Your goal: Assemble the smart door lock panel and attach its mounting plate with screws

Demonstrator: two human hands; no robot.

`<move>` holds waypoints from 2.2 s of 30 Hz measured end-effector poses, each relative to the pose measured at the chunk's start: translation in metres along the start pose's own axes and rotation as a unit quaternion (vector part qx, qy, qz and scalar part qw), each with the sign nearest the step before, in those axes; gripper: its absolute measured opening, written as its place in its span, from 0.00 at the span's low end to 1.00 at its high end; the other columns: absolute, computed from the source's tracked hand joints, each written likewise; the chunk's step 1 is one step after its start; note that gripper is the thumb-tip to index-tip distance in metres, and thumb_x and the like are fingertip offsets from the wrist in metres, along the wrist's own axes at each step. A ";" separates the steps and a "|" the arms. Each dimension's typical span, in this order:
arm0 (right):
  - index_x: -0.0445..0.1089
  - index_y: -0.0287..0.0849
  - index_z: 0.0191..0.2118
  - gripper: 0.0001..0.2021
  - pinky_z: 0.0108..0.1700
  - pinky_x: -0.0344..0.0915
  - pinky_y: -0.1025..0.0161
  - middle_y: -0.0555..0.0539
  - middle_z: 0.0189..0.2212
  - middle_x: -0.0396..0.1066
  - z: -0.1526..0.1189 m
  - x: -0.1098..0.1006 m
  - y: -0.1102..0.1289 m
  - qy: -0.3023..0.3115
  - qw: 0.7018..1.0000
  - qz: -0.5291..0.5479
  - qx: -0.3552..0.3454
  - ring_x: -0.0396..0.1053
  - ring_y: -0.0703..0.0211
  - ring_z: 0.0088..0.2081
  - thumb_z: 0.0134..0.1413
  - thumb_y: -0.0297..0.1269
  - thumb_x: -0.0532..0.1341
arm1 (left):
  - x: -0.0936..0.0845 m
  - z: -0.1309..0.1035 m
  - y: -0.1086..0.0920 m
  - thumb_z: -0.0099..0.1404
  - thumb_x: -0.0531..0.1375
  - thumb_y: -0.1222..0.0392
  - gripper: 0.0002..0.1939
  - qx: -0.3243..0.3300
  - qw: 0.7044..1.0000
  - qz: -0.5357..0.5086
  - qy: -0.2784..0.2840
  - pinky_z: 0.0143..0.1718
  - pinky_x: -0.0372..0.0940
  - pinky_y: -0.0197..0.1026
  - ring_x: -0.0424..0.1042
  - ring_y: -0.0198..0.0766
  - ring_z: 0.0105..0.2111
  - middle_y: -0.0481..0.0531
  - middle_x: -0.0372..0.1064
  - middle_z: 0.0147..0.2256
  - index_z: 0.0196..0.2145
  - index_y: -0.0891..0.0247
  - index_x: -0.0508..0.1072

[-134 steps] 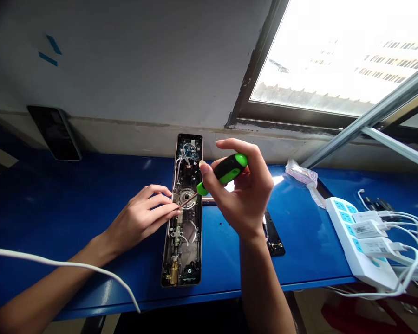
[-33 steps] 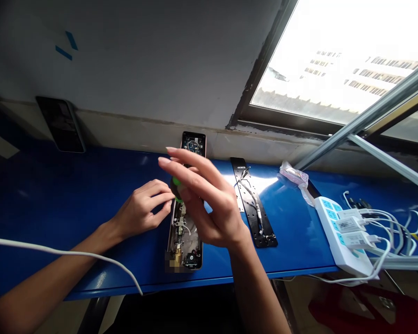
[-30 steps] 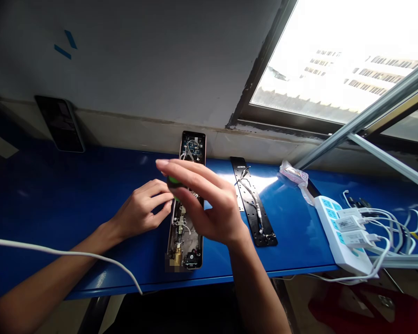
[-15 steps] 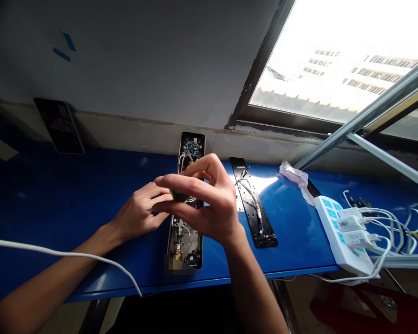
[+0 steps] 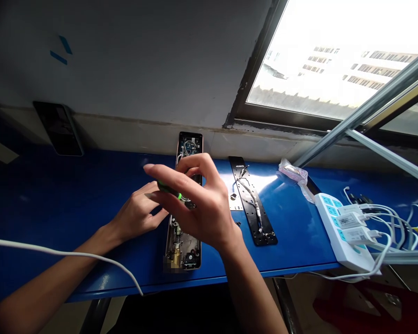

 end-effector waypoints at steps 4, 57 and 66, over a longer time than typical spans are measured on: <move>0.63 0.50 0.69 0.28 0.57 0.76 0.56 0.44 0.57 0.75 -0.001 0.007 0.004 0.078 0.996 0.047 -0.006 0.75 0.57 0.54 0.67 0.24 0.59 | 0.001 -0.001 0.001 0.70 0.60 0.70 0.08 -0.001 1.000 0.007 -0.001 0.44 0.73 0.51 0.75 0.48 0.44 0.57 0.75 0.40 0.44 0.65 0.76; 0.75 0.55 0.57 0.27 0.32 0.79 0.51 0.48 0.45 0.80 -0.028 -0.091 -0.024 -0.168 0.985 -0.046 0.011 0.78 0.52 0.36 0.52 0.30 0.74 | 0.027 0.023 -0.037 0.67 0.68 0.65 0.12 0.050 0.996 -0.065 0.022 0.52 0.73 0.55 0.71 0.50 0.52 0.59 0.77 0.44 0.48 0.66 0.79; 0.75 0.57 0.55 0.24 0.32 0.79 0.49 0.49 0.45 0.81 -0.011 -0.070 -0.013 -0.159 0.987 -0.017 0.012 0.79 0.50 0.37 0.53 0.32 0.75 | 0.025 0.016 -0.035 0.67 0.69 0.64 0.07 0.055 0.997 -0.046 -0.009 0.47 0.71 0.53 0.72 0.48 0.48 0.56 0.79 0.39 0.43 0.67 0.79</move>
Point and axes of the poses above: each hand's wrist, its own z-axis towards the middle knuckle, its own x-axis out of the palm, y = z × x, the point moved 7 cm from there along z, towards the middle knuckle
